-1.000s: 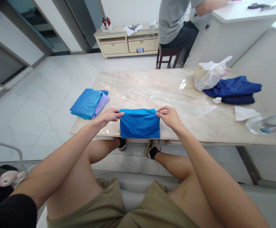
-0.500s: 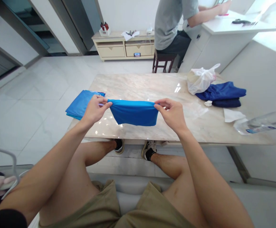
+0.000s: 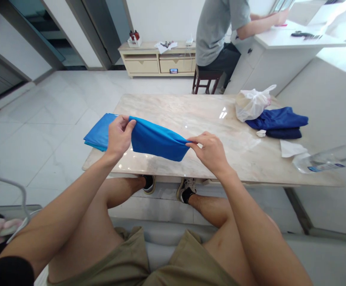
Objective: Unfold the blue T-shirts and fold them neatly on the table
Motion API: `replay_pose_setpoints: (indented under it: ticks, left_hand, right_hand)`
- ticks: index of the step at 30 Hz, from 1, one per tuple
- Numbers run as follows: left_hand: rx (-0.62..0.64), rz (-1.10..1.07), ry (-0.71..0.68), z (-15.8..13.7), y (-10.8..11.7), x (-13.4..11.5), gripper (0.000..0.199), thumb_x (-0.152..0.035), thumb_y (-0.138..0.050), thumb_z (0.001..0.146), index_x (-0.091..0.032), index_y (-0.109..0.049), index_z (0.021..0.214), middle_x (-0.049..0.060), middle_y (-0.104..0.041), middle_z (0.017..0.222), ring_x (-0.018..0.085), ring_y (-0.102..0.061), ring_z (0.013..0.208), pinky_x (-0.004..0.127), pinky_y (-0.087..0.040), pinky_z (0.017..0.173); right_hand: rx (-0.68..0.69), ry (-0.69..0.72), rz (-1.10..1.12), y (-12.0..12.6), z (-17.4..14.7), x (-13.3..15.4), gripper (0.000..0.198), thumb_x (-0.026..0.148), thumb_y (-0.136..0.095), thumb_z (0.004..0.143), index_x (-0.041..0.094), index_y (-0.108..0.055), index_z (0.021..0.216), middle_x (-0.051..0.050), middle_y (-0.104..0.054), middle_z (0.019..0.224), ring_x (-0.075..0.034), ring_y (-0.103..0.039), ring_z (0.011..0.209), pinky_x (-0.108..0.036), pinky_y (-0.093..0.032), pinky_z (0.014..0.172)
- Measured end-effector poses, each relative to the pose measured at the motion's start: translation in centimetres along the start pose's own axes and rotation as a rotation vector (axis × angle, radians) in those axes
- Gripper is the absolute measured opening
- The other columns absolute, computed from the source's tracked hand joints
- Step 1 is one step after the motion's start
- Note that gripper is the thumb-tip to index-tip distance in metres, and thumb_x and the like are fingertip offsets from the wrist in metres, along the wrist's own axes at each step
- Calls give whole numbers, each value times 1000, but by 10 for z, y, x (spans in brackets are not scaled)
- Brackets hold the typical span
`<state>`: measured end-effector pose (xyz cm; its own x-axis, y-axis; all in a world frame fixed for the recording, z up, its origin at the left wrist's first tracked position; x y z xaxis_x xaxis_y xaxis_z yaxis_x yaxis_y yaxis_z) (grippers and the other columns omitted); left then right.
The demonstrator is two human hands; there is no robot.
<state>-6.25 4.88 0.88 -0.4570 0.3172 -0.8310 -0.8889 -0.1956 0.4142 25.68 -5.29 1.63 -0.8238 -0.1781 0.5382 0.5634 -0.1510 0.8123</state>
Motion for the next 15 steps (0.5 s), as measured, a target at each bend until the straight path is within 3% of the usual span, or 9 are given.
replay_pose_setpoints:
  ticks: [4,6,11,15]
  left_hand:
    - [-32,61,-20,0,0,4,17,-38,-69,103,-24,-61,101,3,-73,97,20,-71,92,31,-55,88]
    - [-19,66,1,0,-1,11,17,-37,-71,101,-24,-60,104,2,-71,92,20,-71,87,31,-55,85]
    - [92,74,170,4,-13,46,24,-36,-73,98,-26,-57,113,-5,-63,74,18,-64,64,30,-53,71]
    - [172,281,308,9,-28,86,25,-27,-71,96,-24,-59,118,4,-76,94,23,-76,88,33,-56,85]
  right_hand:
    - [-62,30,41,2,0,3,23,39,-68,106,23,-84,108,-14,-82,114,-34,-74,113,-46,-59,101]
    - [-59,-2,140,1,-2,1,23,42,-70,104,22,-80,103,-13,-82,108,-33,-77,105,-44,-62,94]
    - [162,-246,520,-21,-5,-17,36,57,-74,102,22,-67,109,-6,-78,75,-25,-77,69,-34,-61,66]
    - [194,-432,514,-40,7,-43,21,38,-73,104,19,-64,105,-7,-79,75,-21,-77,64,-29,-59,64]
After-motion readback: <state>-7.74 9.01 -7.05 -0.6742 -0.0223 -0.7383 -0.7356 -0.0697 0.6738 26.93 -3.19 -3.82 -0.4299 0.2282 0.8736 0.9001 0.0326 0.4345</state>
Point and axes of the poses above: each hand's wrist, its own z-axis towards the middle knuckle, its own y-axis out of the back of the hand, x = y × z, the point moved 4 cm from there along z, towards the middle knuckle
